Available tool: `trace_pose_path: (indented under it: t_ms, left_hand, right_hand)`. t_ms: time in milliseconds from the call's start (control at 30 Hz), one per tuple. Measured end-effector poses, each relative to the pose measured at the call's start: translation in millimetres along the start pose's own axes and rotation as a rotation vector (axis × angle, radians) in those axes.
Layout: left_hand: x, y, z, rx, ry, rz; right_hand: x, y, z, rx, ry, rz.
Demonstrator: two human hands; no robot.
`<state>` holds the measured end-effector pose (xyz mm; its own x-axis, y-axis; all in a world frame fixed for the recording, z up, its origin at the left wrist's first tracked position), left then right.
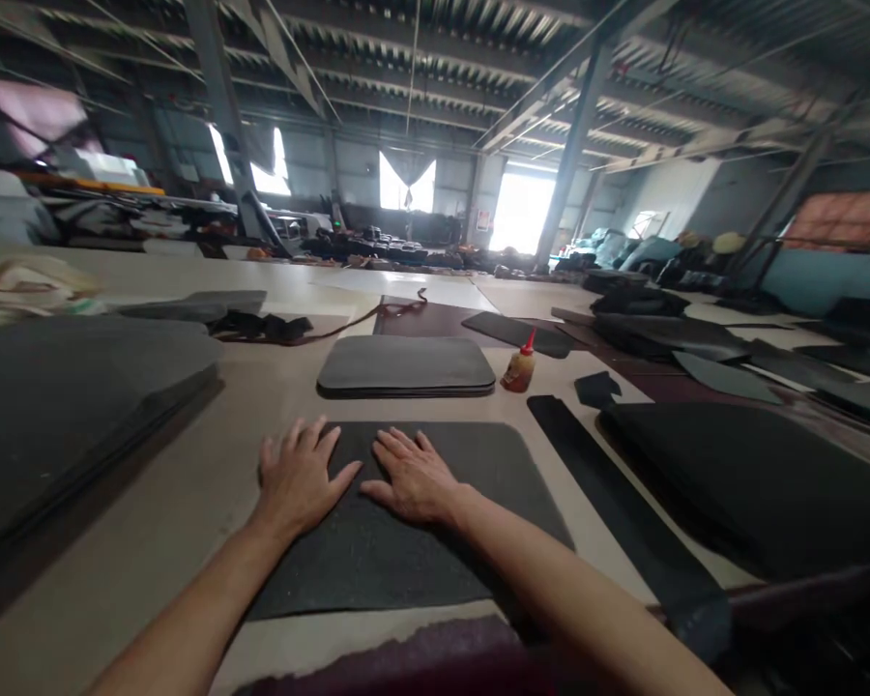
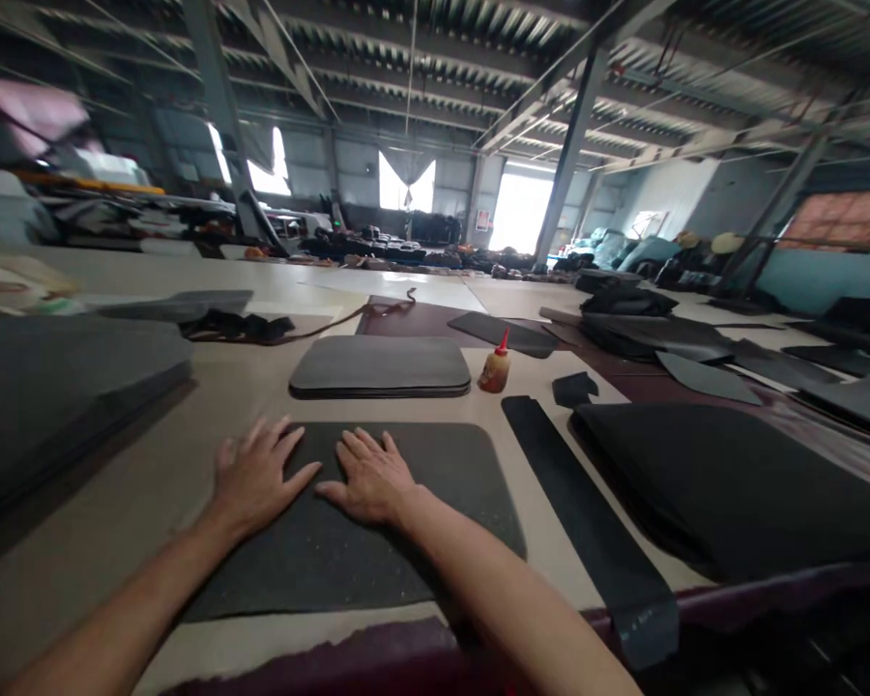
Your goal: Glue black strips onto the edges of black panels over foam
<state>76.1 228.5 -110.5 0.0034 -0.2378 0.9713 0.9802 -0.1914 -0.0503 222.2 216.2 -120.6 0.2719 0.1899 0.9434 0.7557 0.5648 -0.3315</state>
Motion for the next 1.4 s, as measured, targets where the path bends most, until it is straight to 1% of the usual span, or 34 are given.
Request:
trace_pose_path:
  t_ms: [33, 67, 100, 133, 167, 200, 233, 267, 333, 400, 467, 533, 600, 633, 667, 700, 733, 833, 900, 933, 1000, 1067, 1100, 1167, 1233, 1300, 1400]
  left_hand:
    - [9.2, 3, -3, -0.026, 0.07, -0.003]
    - [15.9, 8, -5, -0.082, 0.119, -0.022]
    - [18.0, 15, -8, -0.162, 0.125, -0.06]
    - [14.9, 22, -9, -0.248, 0.082, -0.108]
    - [8.2, 28, -10, -0.329, 0.007, -0.153]
    - [-0.5, 33, -10, -0.387, -0.081, -0.185]
    - [-9.1, 35, -11, -0.414, -0.16, -0.2]
    - [-16.2, 35, -11, -0.409, -0.217, -0.2]
    - [-23.3, 30, -10, -0.352, -0.257, -0.175]
    - [-24.7, 24, -8, -0.287, -0.253, -0.148]
    - [-24.2, 19, -6, -0.229, -0.24, -0.128]
    - [-23.4, 16, -4, -0.184, -0.229, -0.114]
    - [-22.4, 14, -2, -0.164, -0.218, -0.104]
    - [-21.7, 14, -2, -0.159, -0.211, -0.101]
    - [-20.9, 14, -2, -0.16, -0.204, -0.098]
    - [-19.6, 15, -2, -0.163, -0.193, -0.094]
    - [-17.8, 16, -2, -0.165, -0.18, -0.087]
    - [-7.5, 21, -5, -0.161, -0.13, -0.057]
    - [4.8, 24, -8, -0.14, -0.092, -0.031]
    - [12.6, 28, -11, -0.143, -0.072, -0.012]
    - [27.8, 41, -20, -0.189, -0.044, 0.038]
    - [36.4, 60, -35, -0.293, -0.065, 0.057]
    - [37.4, 68, -45, -0.349, -0.094, 0.038]
    - [32.6, 81, -65, -0.439, -0.178, -0.027]
    - [21.6, 85, -83, -0.469, -0.27, -0.075]
    - [9.2, 77, -93, -0.441, -0.347, -0.081]
    - [-0.8, 52, -98, -0.383, -0.4, -0.084]
  right_hand:
    - [-3, -5, -1, 0.009, 0.0, 0.007]
    - [-5, -8, -1, 0.0, 0.005, 0.011]
    - [-5, -9, -1, -0.013, 0.012, 0.012]
    - [-5, -9, -1, -0.02, 0.018, 0.012]
    - [-5, -9, -1, -0.024, 0.025, 0.01]
    - [-4, -7, -1, -0.026, 0.031, 0.008]
    - [-2, -4, -2, -0.032, 0.038, 0.004]
    - [0, 2, -4, -0.048, 0.046, -0.003]
    - [5, 23, -12, -0.126, 0.062, -0.027]
    - [12, 56, -28, -0.259, 0.07, -0.07]
    - [21, 93, -50, -0.402, 0.076, -0.107]
    - [29, 124, -73, -0.5, 0.079, -0.116]
    - [36, 142, -94, -0.567, 0.092, -0.109]
    - [39, 146, -103, -0.598, 0.103, -0.106]
    - [41, 146, -111, -0.616, 0.119, -0.111]
    - [42, 139, -117, -0.607, 0.131, -0.125]
    - [41, 128, -121, -0.567, 0.134, -0.144]
    - [22, 77, -125, -0.339, 0.066, -0.171]
    - [8, 52, -130, -0.249, 0.02, -0.157]
    - [4, 46, -133, -0.241, 0.013, -0.155]
    - [0, 42, -137, -0.253, 0.018, -0.165]
    - [-1, 42, -138, -0.262, 0.026, -0.182]
    - [0, 42, -138, -0.263, 0.03, -0.19]
    - [1, 41, -136, -0.259, 0.038, -0.21]
    - [1, 40, -135, -0.248, 0.034, -0.228]
    - [0, 39, -136, -0.224, 0.02, -0.242]
    - [-2, 44, -144, -0.19, -0.01, -0.252]
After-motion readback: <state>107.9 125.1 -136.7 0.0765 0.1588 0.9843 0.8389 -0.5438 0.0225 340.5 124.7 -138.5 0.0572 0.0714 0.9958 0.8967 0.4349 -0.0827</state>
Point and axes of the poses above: each hand's wrist, its own z-axis towards the middle knuckle, its own x-axis out of the back of the hand, y = z × x, the point moved 10 cm from there along z, towards the middle knuckle, and after that the axes turned 11 degrees about -y, right-handed, at the moved point
